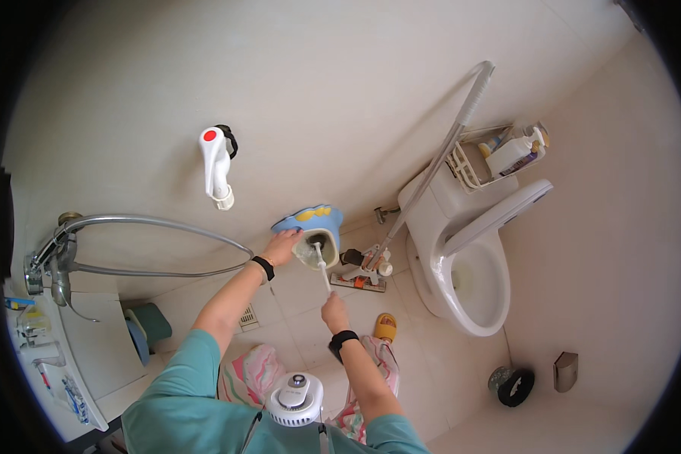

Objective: The person wipes a bathroom wall and a toilet paper holder with a cloth, and then cleans a small plastic container by scrubbing it with a brush under running water from a showerhead.

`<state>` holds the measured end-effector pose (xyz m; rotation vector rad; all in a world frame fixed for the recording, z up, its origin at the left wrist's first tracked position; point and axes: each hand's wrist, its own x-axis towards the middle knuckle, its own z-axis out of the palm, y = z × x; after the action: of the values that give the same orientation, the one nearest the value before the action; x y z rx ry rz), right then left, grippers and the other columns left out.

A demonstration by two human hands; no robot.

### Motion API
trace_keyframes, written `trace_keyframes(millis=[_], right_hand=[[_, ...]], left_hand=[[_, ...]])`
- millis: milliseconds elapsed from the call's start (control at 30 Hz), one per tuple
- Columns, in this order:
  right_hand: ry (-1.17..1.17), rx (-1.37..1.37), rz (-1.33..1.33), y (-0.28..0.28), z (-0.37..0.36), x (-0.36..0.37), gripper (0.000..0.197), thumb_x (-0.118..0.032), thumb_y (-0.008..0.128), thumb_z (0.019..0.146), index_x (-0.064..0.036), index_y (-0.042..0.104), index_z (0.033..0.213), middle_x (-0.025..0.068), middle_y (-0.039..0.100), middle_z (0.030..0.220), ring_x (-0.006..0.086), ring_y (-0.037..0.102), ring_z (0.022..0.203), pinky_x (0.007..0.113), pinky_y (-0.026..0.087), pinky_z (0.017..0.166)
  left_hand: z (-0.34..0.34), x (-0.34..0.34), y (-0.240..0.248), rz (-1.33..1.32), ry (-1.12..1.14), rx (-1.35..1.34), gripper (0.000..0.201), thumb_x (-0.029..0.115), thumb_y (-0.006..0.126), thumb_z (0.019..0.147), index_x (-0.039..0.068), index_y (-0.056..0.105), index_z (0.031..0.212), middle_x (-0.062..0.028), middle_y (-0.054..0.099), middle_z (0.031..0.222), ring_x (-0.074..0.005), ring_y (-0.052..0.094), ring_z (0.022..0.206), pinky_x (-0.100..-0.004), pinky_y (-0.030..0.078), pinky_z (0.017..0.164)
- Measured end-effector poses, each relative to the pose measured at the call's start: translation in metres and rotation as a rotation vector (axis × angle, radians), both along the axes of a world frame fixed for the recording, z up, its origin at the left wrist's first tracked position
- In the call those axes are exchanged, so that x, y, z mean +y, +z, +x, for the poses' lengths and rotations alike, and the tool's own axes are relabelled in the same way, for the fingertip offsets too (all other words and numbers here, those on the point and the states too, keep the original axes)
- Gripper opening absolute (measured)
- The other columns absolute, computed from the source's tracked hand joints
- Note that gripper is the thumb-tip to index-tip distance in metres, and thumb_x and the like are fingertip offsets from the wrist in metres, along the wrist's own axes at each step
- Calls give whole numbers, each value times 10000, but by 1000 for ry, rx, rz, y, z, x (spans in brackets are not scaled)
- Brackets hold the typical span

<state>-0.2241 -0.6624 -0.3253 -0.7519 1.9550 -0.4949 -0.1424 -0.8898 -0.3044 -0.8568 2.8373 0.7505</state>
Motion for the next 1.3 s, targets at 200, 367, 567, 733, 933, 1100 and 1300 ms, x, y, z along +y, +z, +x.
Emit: trace_keyframes(millis=[200, 367, 567, 733, 933, 1100, 1300], right_hand=[[342, 871, 13, 64, -28, 29, 468, -59, 453, 800, -146, 393, 1256, 135, 537, 867, 277, 591, 755, 378, 485, 599], [365, 795, 75, 98, -20, 88, 440, -110, 464, 818, -196, 411, 1246, 111, 540, 884, 265, 593, 760, 373, 480, 605], [24, 427, 34, 120, -6, 138, 373, -165, 507, 814, -146, 510, 1186, 207, 578, 900, 373, 567, 778, 430, 465, 687], [-100, 372, -161, 115, -5, 157, 365, -160, 485, 837, -136, 500, 1200, 161, 586, 767, 295, 577, 681, 362, 464, 634], [-374, 22, -274, 122, -8, 164, 333, -141, 460, 875, -113, 504, 1204, 36, 520, 627, 110, 479, 525, 248, 401, 492], [-556, -215, -217, 119, -13, 183, 333, -131, 434, 894, -109, 488, 1222, -31, 460, 618, 40, 394, 472, 192, 335, 418], [-607, -216, -215, 153, -18, 202, 316, -111, 445, 887, -59, 503, 1193, 1, 492, 654, 70, 413, 505, 210, 361, 460]], left_hand=[[-10, 7, -7, -84, 154, 197, 272, 39, 478, 757, 59, 529, 1023, -113, 557, 980, -289, 506, 967, -399, 404, 830], [-10, 1, -16, -274, 182, 100, 122, 71, 450, 787, 63, 543, 867, -132, 560, 900, -287, 552, 885, -380, 470, 729], [0, 0, -9, -251, 70, 29, 156, 66, 449, 787, 84, 495, 935, -131, 576, 861, -301, 605, 762, -410, 488, 631], [5, 2, 2, -231, 14, 58, 171, 51, 447, 782, 76, 463, 950, -143, 586, 806, -320, 604, 733, -423, 483, 612], [13, -7, 17, -137, 8, 36, 165, 40, 438, 780, 57, 444, 944, -181, 591, 740, -355, 591, 706, -455, 472, 608], [20, -8, 41, -35, -24, -5, 180, 39, 448, 771, 35, 428, 950, -219, 578, 712, -389, 568, 681, -480, 451, 604], [41, -9, 82, 109, 75, 255, 181, 110, 525, 750, 26, 435, 882, -218, 535, 657, -390, 536, 664, -449, 403, 568]])
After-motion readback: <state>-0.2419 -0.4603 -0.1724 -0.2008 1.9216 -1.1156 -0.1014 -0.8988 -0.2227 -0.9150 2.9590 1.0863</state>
